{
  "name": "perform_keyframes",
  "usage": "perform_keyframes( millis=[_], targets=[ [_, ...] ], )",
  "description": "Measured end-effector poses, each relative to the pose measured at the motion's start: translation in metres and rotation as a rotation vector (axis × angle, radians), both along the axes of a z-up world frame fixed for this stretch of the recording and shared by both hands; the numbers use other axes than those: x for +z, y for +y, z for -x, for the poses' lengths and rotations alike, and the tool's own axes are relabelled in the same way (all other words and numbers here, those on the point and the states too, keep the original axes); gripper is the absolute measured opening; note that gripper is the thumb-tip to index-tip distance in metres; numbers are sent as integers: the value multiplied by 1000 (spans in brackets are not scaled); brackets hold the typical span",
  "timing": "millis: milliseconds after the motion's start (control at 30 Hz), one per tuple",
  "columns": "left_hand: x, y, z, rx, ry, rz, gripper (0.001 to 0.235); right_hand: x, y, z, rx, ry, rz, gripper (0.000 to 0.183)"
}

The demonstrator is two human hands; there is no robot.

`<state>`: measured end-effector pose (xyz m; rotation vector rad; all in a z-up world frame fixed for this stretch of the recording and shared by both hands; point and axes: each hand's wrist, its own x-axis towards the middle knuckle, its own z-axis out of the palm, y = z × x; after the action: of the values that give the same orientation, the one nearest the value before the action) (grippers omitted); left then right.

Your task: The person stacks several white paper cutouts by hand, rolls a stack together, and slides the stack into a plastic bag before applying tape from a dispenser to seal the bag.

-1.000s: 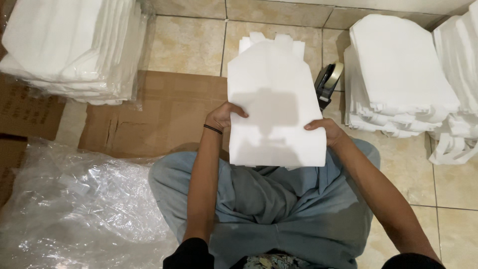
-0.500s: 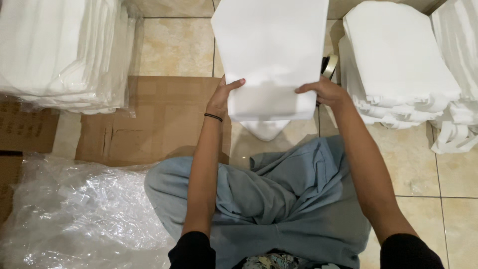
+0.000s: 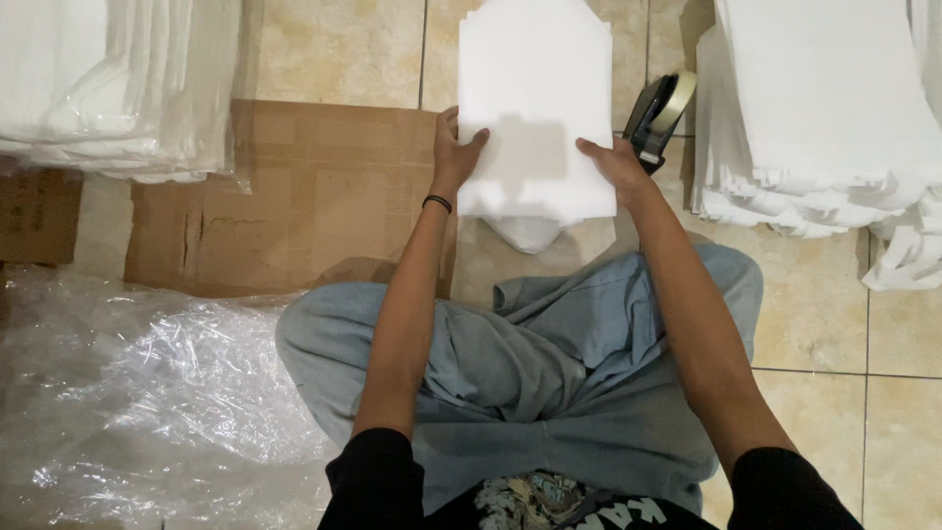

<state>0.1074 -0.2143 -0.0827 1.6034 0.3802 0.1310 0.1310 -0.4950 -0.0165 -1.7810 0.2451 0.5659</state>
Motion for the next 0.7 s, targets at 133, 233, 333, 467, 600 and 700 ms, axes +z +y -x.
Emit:
perform_keyframes(
  millis=[133, 233, 333, 467, 600, 700],
  targets=[
    [30, -7, 21, 123, -107, -95, 67, -10, -2, 12, -31, -256, 173, 68],
    [34, -8, 32, 194, -200, -26, 54, 14, 1, 37, -40, -597, 281, 64],
    [52, -9, 49, 222, -409, -77, 40, 37, -2, 71, 50, -1267, 529, 26],
    [86, -13, 74, -3, -505, -391, 39, 48, 5, 122, 515, -1302, 295, 13],
    [96, -27, 108, -478, -119, -803, 61, 23, 2, 130, 848, -1081, 368, 37],
    [70, -34, 123, -522, -97, -923, 70, 19, 8, 131, 737, -940, 391, 20]
  ],
)
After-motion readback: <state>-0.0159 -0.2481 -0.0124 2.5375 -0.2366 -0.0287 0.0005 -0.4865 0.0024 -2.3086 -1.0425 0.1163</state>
